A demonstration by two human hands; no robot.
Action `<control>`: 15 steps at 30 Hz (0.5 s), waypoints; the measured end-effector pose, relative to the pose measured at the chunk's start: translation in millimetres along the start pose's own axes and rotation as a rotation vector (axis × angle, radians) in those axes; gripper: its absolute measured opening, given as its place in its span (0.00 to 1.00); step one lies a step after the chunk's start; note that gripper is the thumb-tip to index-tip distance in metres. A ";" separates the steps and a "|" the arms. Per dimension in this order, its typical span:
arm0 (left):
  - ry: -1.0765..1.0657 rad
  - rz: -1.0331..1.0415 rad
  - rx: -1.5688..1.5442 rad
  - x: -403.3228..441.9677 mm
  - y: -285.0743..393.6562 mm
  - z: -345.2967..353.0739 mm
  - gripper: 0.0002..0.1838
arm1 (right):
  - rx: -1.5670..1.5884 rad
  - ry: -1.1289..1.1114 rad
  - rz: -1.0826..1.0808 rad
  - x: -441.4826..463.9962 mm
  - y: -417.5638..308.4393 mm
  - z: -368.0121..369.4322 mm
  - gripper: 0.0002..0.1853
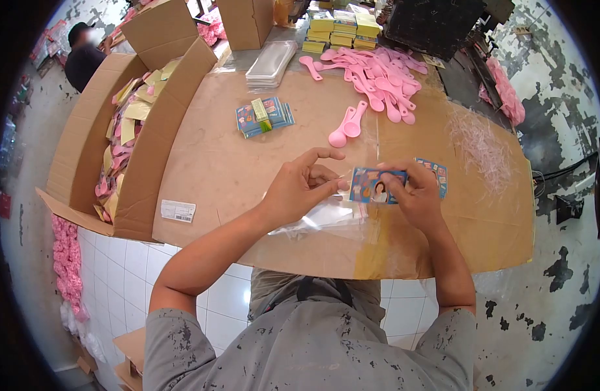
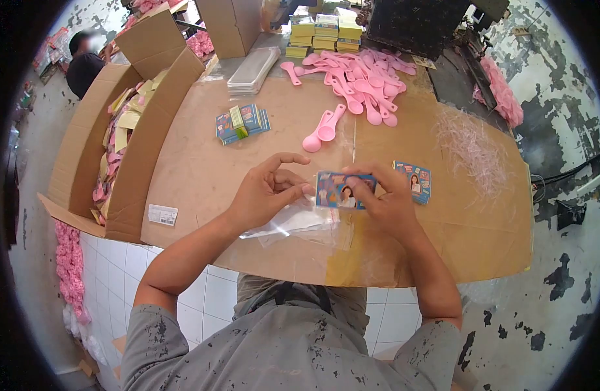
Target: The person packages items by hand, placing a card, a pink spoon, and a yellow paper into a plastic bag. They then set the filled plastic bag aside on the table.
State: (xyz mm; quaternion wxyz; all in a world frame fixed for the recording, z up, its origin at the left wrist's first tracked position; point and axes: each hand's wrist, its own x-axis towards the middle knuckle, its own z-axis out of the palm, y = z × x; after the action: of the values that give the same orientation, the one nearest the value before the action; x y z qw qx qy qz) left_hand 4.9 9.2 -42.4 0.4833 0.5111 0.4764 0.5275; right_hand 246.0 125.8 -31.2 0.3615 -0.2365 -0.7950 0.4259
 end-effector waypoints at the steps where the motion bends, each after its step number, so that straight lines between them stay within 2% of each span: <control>1: -0.016 -0.003 0.023 -0.6 1.1 0.9 0.25 | -0.081 -0.054 -0.034 2.1 -8.6 -1.1 0.10; 2: -0.032 -0.006 0.046 -1.2 2.3 1.7 0.26 | -0.161 -0.107 -0.067 3.5 -13.5 -1.1 0.10; 5: -0.087 0.004 0.087 -3.4 6.4 2.4 0.25 | -0.136 -0.091 -0.079 5.2 -10.7 3.3 0.10; 8: -0.048 -0.012 -0.033 -2.9 3.7 4.1 0.24 | -0.154 -0.104 -0.036 7.1 -16.6 -2.8 0.10; 15: -0.088 0.037 0.162 -4.7 5.3 4.1 0.25 | -0.154 -0.216 -0.090 4.6 -14.1 1.8 0.10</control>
State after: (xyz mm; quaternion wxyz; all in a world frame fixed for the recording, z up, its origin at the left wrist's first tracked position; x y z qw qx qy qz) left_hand 8.9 4.1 -37.3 0.4511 0.5797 0.4864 0.4731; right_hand 240.7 120.7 -18.2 0.2732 -0.1803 -0.8694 0.3702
